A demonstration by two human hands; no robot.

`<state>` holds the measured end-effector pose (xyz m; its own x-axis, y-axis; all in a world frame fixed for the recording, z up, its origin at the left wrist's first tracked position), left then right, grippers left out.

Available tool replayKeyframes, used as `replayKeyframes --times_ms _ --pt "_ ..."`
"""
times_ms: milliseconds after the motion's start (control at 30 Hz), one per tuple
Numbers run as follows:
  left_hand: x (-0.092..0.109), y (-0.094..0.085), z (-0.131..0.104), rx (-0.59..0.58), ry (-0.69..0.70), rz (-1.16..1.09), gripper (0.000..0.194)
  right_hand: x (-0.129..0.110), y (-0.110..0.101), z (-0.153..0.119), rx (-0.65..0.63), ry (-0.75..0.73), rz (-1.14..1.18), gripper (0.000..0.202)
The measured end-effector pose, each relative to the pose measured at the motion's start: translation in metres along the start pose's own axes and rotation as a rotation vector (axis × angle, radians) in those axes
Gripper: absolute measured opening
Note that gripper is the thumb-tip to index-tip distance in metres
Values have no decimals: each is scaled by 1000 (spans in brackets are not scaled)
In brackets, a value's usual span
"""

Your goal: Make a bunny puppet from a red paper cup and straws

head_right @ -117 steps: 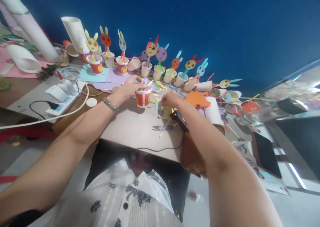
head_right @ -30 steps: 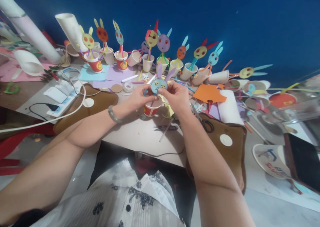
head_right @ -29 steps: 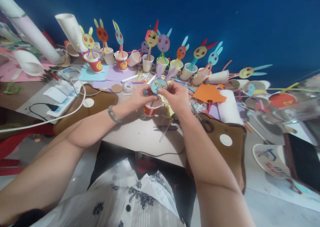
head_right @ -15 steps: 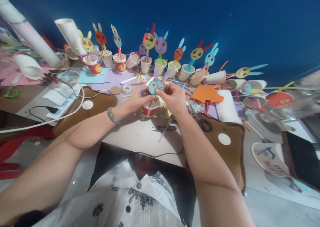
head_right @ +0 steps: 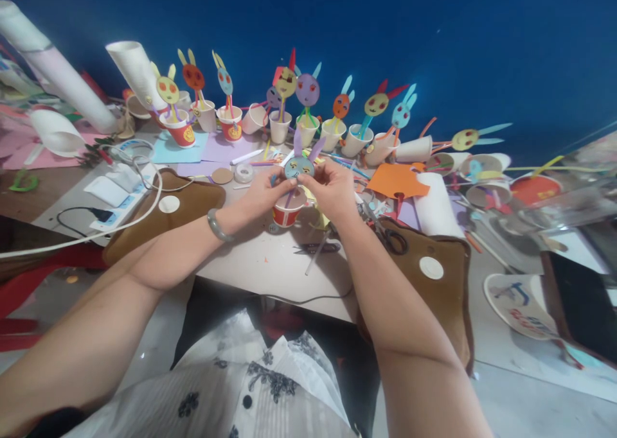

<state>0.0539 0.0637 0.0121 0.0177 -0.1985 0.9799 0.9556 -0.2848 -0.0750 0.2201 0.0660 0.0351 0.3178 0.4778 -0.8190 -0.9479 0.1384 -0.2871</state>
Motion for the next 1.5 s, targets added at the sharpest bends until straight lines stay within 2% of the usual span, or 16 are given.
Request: replayKeyframes --times_ms 433,767,1233,1500 --pt "-1 -1 -1 15 11 36 38 -3 0 -2 -37 11 6 56" --pt "-4 -1 0 38 23 26 37 -6 4 -1 -38 -34 34 55" --pt "-9 1 2 32 17 25 16 -8 1 -1 -23 -14 -60 42" --pt "-9 4 1 13 12 -17 29 -4 1 -3 -26 18 -52 43"
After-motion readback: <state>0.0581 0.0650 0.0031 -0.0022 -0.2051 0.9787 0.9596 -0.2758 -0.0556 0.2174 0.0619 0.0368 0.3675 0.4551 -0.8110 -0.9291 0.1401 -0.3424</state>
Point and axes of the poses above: each hand's wrist, its own z-axis towards the middle knuckle, its own y-axis out of the palm, x = y × z, the point moved 8 cm from there along z, towards the middle knuckle, and after that the axes turned 7 degrees about -y, right-handed, at the moved point
